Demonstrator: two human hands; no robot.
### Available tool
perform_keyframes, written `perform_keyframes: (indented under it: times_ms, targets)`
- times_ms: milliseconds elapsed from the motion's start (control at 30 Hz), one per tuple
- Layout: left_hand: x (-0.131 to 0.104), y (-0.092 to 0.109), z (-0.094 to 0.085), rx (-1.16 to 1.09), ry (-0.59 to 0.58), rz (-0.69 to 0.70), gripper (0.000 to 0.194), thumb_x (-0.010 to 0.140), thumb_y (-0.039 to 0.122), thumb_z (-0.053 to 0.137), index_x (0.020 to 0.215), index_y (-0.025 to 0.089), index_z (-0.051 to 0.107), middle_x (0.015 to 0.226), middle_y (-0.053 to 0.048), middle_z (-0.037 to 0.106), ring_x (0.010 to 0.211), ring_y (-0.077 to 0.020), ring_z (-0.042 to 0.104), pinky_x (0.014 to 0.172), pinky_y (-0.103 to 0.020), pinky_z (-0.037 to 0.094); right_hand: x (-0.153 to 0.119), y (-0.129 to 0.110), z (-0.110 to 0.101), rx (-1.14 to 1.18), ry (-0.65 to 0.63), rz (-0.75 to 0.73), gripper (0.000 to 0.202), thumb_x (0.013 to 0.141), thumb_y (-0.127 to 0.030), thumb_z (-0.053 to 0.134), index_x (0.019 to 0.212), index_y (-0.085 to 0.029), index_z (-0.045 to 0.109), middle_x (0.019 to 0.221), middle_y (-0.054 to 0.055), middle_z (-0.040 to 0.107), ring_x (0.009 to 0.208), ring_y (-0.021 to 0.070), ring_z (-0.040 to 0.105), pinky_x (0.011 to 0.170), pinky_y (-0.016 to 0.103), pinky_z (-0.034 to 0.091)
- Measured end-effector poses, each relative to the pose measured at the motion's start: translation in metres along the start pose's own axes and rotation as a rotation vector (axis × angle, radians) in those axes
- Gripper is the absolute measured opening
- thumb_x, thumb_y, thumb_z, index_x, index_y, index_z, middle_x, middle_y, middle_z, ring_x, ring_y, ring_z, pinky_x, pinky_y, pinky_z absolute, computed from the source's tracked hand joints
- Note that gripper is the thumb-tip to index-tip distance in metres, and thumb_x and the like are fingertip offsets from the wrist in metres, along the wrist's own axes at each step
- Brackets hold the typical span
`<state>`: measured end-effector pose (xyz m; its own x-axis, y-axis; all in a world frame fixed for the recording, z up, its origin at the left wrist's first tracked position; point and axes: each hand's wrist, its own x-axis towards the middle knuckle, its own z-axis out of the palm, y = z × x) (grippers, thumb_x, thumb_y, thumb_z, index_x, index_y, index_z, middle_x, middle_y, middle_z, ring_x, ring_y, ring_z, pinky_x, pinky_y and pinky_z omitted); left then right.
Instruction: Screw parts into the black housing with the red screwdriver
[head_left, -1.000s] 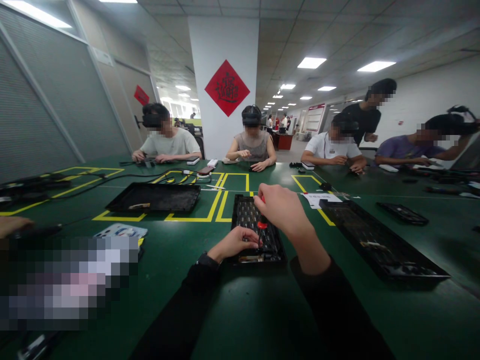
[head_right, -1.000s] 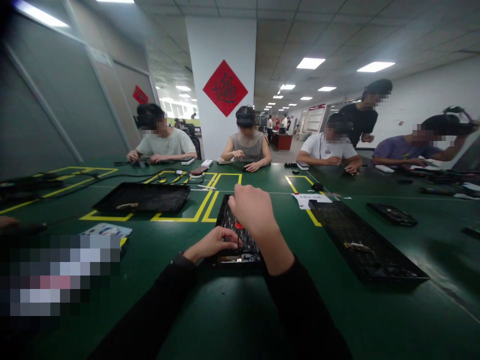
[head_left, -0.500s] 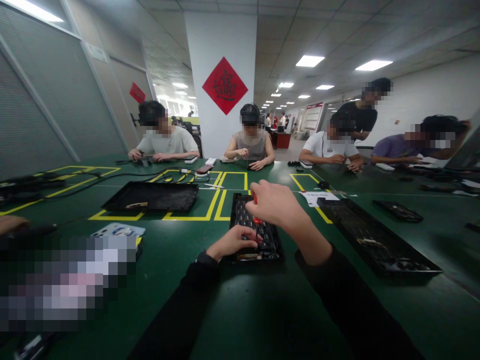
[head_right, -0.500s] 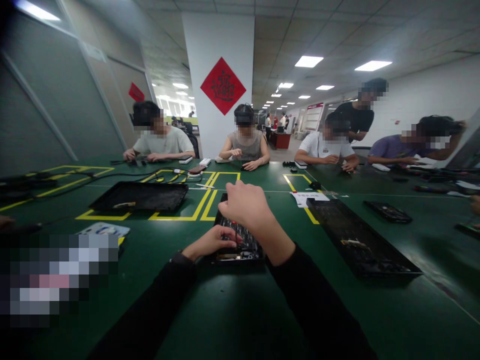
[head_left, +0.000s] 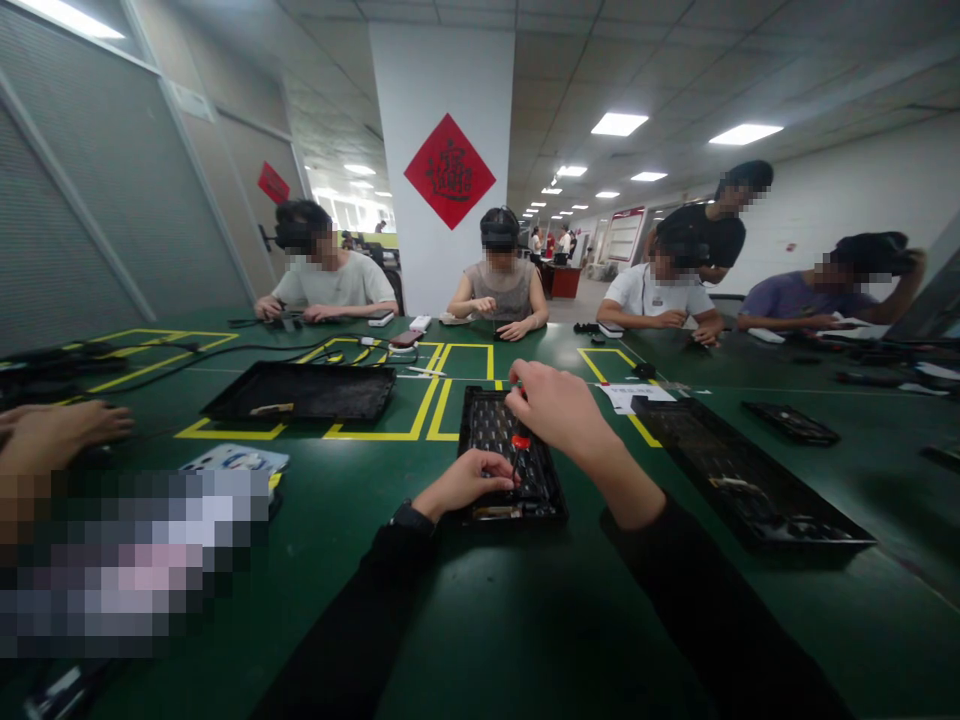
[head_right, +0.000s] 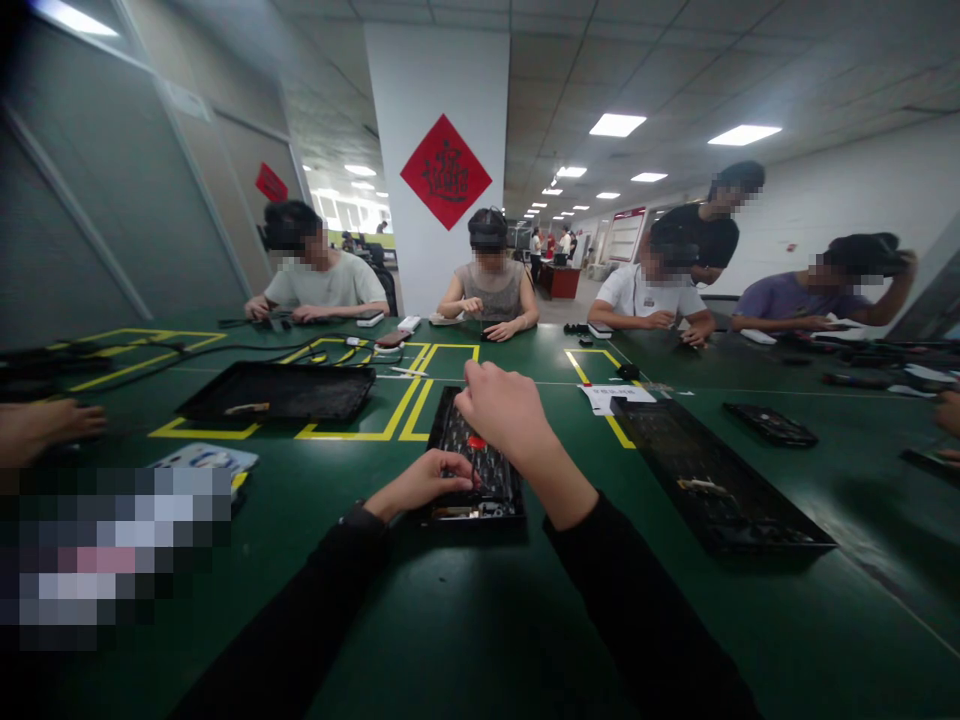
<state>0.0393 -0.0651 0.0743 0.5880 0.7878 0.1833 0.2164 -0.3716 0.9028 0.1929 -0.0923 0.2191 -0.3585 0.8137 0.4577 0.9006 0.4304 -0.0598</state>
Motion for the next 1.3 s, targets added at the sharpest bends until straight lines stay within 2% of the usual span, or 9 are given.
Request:
perform_keyframes:
  times_ms: [133, 233, 333, 433, 567, 733, 900, 1100, 1300]
  targets:
    - [0.0, -0.003, 0.003, 0.002, 0.055, -0.007, 0.024, 0.068, 0.034, 0.066, 0.075, 0.012, 0.062, 0.074, -0.003, 0.066, 0.072, -0.0141, 0.06, 0.071, -0.027, 0.046, -0.008, 0.008, 0.016, 0.318, 0.133, -0.047, 0.04, 0.079, -0.028, 0.047, 0.117, -0.02, 0.043, 0.108, 0.006, 0.055, 0.084, 0.0191, 0.055, 0.074, 0.031, 0.04]
    - [0.001, -0.006, 0.004, -0.003, 0.067, 0.023, 0.024, 0.067, 0.034, 0.066, 0.074, 0.012, 0.061, 0.073, -0.002, 0.064, 0.07, -0.0132, 0.059, 0.069, -0.026, 0.045, -0.022, 0.012, 0.047, 0.61, 0.218, 0.035, 0.049, 0.076, -0.034, 0.053, 0.12, -0.017, 0.039, 0.102, 0.007, 0.057, 0.079, 0.0167, 0.055, 0.069, 0.028, 0.043]
    - [0.001, -0.008, 0.004, 0.01, 0.089, 0.031, 0.025, 0.066, 0.034, 0.068, 0.073, 0.012, 0.061, 0.071, -0.002, 0.064, 0.068, -0.0128, 0.058, 0.067, -0.025, 0.045, -0.036, 0.015, 0.084, 0.946, 0.19, 0.134, 0.045, 0.077, -0.035, 0.053, 0.115, -0.016, 0.04, 0.09, 0.004, 0.061, 0.059, 0.011, 0.053, 0.053, 0.023, 0.043]
    - [0.002, -0.01, 0.005, 0.056, 0.126, 0.022, 0.024, 0.065, 0.034, 0.068, 0.072, 0.011, 0.061, 0.07, -0.001, 0.064, 0.068, -0.0129, 0.058, 0.067, -0.025, 0.044, -0.048, 0.013, 0.105, 1.12, 0.11, 0.142, 0.03, 0.081, -0.035, 0.048, 0.104, -0.016, 0.048, 0.085, 0.004, 0.062, 0.058, 0.0109, 0.055, 0.052, 0.022, 0.045]
    - [0.002, -0.012, 0.004, 0.102, 0.131, 0.025, 0.022, 0.067, 0.032, 0.066, 0.075, 0.012, 0.064, 0.074, -0.003, 0.066, 0.071, -0.0143, 0.059, 0.07, -0.025, 0.045, -0.058, 0.008, 0.108, 1.125, 0.171, 0.168, 0.026, 0.085, -0.034, 0.043, 0.103, -0.016, 0.048, 0.084, 0.004, 0.061, 0.062, 0.0119, 0.057, 0.058, 0.024, 0.047]
    - [-0.002, -0.009, -0.003, 0.096, 0.015, 0.042, 0.02, 0.071, 0.026, 0.063, 0.085, 0.012, 0.067, 0.083, -0.005, 0.068, 0.079, -0.0153, 0.061, 0.078, -0.027, 0.046, -0.064, 0.006, 0.113, 1.085, 0.25, 0.243, 0.027, 0.087, -0.036, 0.04, 0.105, -0.017, 0.045, 0.081, 0.003, 0.059, 0.056, 0.0109, 0.054, 0.056, 0.024, 0.046]
    - [-0.006, -0.01, -0.008, 0.063, -0.072, 0.041, 0.027, 0.068, 0.019, 0.064, 0.094, 0.012, 0.065, 0.089, -0.007, 0.067, 0.083, -0.0155, 0.061, 0.08, -0.029, 0.047, -0.067, 0.009, 0.122, 1.1, 0.324, 0.296, 0.027, 0.087, -0.037, 0.039, 0.104, -0.018, 0.045, 0.076, 0.0, 0.057, 0.052, 0.0094, 0.052, 0.053, 0.022, 0.044]
    - [-0.004, -0.014, -0.003, 0.082, -0.051, 0.028, 0.026, 0.067, 0.017, 0.065, 0.093, 0.012, 0.064, 0.086, -0.006, 0.067, 0.079, -0.0146, 0.06, 0.077, -0.028, 0.048, -0.07, 0.011, 0.131, 1.105, 0.401, 0.349, 0.025, 0.088, -0.035, 0.037, 0.107, -0.019, 0.043, 0.076, -0.001, 0.055, 0.052, 0.0088, 0.05, 0.053, 0.022, 0.043]
    - [-0.003, -0.015, 0.0, 0.084, -0.025, 0.017, 0.028, 0.066, 0.018, 0.066, 0.093, 0.012, 0.064, 0.083, -0.005, 0.066, 0.077, -0.0142, 0.06, 0.075, -0.027, 0.048, -0.073, 0.009, 0.13, 1.08, 0.384, 0.329, 0.025, 0.089, -0.035, 0.036, 0.106, -0.019, 0.043, 0.076, -0.001, 0.055, 0.054, 0.0097, 0.051, 0.055, 0.023, 0.044]
